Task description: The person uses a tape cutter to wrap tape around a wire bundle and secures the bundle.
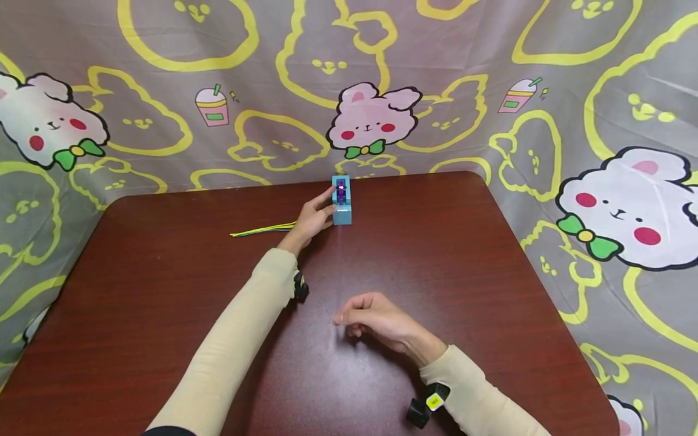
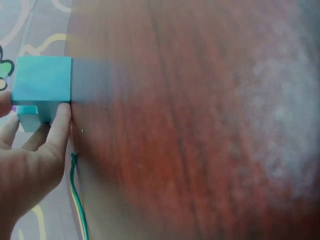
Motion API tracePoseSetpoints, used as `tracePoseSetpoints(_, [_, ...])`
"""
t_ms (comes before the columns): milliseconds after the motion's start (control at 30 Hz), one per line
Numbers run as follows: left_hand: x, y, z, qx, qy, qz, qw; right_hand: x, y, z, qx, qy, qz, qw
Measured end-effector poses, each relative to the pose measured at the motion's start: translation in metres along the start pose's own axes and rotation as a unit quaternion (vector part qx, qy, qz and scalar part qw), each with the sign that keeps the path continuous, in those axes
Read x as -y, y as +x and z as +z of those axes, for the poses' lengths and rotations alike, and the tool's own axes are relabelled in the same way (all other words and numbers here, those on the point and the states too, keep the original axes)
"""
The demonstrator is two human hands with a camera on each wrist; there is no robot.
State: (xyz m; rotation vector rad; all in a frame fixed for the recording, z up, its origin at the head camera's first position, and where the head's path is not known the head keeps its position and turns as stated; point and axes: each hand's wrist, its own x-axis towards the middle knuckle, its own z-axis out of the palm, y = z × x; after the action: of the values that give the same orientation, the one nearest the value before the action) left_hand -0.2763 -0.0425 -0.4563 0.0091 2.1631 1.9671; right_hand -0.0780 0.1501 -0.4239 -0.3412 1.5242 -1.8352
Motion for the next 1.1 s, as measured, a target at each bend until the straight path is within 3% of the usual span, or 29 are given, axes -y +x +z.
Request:
tracePoseSetpoints(267, [0.000, -0.005, -0.003, -0.009, 0.009, 0.012, 0.9998, -0.012, -0.005, -0.002, 0.035, 0.082, -0.008, 0.9960])
tracePoseSetpoints(433, [-0.002, -0.006, -0.011, -0.026, 0.072, 0.048, 0.9959, -0.017, -0.006, -0.003, 0.050, 0.110, -0.008, 0.9926])
tracePoseSetpoints(567, [-0.003, -0.010, -0.029, -0.034, 0.079, 0.082, 0.9929, -0.019, -0.006, -0.002, 0.052, 0.122, 0.000, 0.9912])
tracePoseSetpoints(667, [-0.005, -0.017, -0.054, -0.028, 0.107, 0.112, 0.9875, -0.020, -0.006, -0.001, 0.050, 0.130, 0.010, 0.9903])
tracePoseSetpoints(800, [-0.009, -0.030, -0.095, -0.014, 0.223, 0.139, 0.9647, -0.022, -0.008, -0.001, 0.039, 0.144, 0.028, 0.9884])
tracePoseSetpoints(967, [-0.005, -0.044, -0.138, 0.019, 0.349, 0.108, 0.9309, -0.025, -0.010, -0.002, 0.020, 0.161, 0.052, 0.9854])
tracePoseSetpoints(1100, [0.003, -0.048, -0.156, 0.047, 0.422, 0.092, 0.9007, -0.028, -0.012, -0.003, 0.007, 0.163, 0.064, 0.9845])
